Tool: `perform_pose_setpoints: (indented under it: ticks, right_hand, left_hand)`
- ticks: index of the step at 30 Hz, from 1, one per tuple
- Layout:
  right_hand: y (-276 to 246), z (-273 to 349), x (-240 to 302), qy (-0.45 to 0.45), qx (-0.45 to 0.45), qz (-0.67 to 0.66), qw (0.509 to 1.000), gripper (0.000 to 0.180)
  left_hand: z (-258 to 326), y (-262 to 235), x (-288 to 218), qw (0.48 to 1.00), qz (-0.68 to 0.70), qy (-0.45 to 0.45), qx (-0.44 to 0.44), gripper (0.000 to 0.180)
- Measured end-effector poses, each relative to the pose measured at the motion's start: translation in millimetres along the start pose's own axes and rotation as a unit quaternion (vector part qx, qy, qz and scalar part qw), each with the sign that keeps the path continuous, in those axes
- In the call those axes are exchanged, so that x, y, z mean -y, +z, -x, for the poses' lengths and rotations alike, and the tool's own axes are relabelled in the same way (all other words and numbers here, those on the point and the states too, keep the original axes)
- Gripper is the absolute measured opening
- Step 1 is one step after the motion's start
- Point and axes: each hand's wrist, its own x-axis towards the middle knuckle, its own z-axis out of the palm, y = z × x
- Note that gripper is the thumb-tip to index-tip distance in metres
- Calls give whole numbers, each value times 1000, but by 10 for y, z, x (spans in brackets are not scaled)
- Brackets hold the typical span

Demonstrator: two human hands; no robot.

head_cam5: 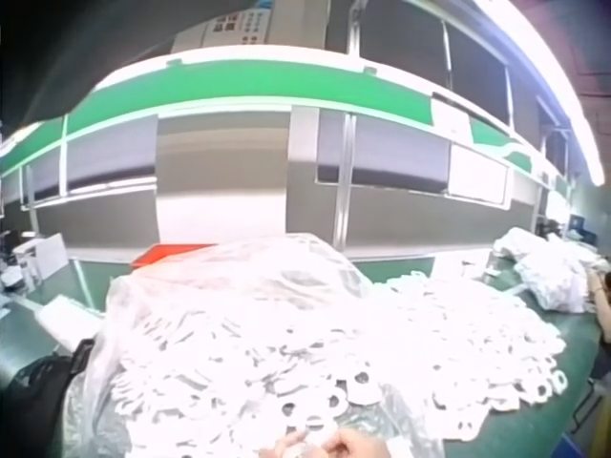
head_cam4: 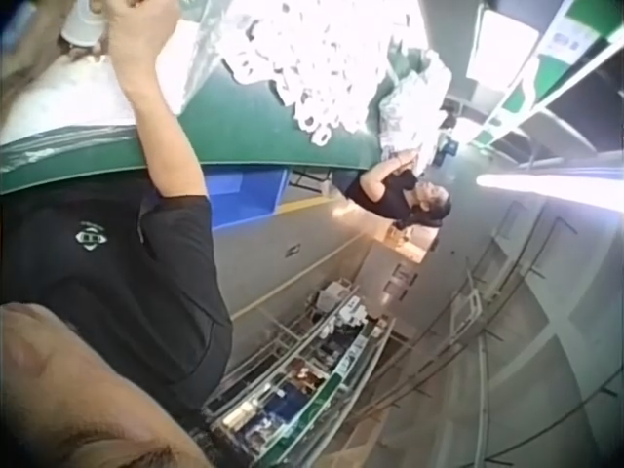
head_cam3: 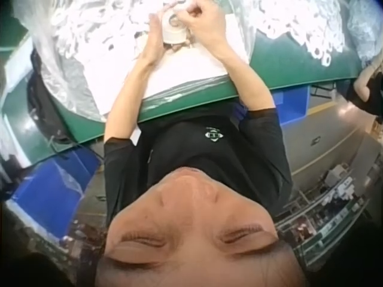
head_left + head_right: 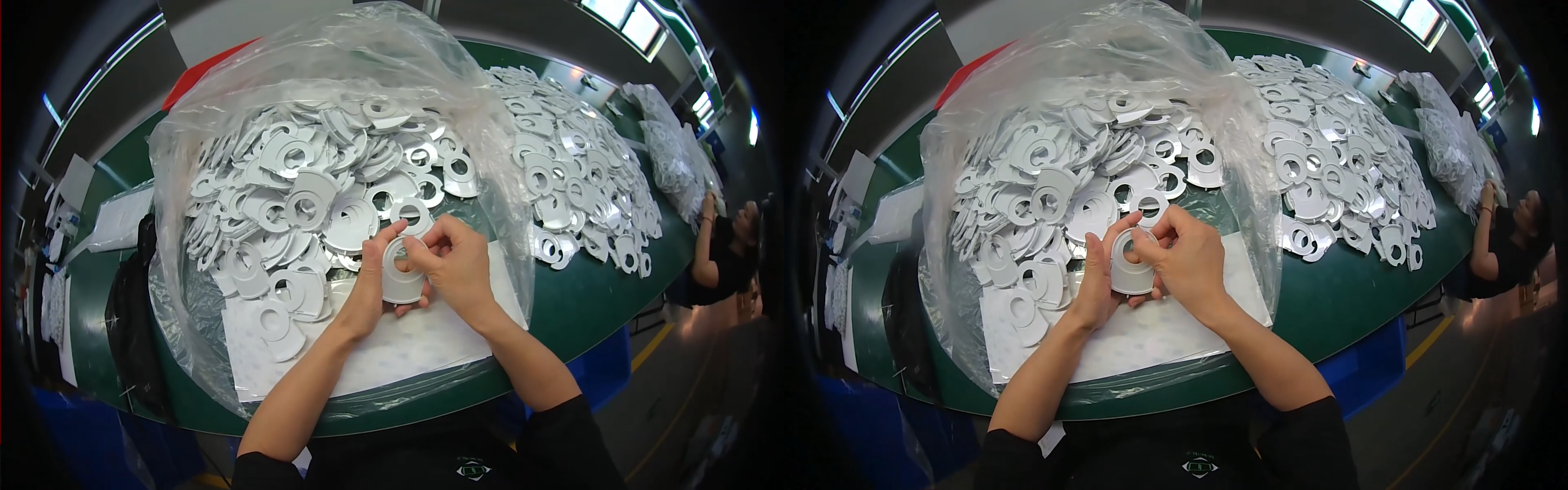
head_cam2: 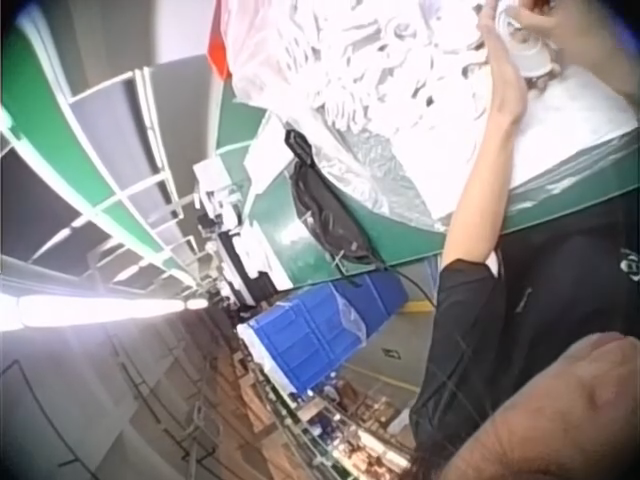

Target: Applying circular adhesive seals to white plastic lighting fixture components at a factory workbench.

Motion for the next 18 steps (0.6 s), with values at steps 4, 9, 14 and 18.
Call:
perform_pose_setpoints:
  ticks: [4, 9, 14, 18]
  right_hand:
    - [35, 39, 68, -14, -17, 96, 995, 33]
    - [-26, 34, 27, -43, -9, 196, 980, 41]
    - [-139, -3, -6, -156, 64, 213, 962, 33]
    - [-207, 20, 87, -79, 105, 149, 980, 26]
  left_hand:
    - [6, 14, -18, 1000, -5, 13, -4, 90]
    - [4, 1, 11, 999, -33, 5, -18, 89]
    - [9, -22, -33, 1000, 26, -6, -8, 87]
    - [-1, -8, -34, 999, 45, 0, -12, 89]
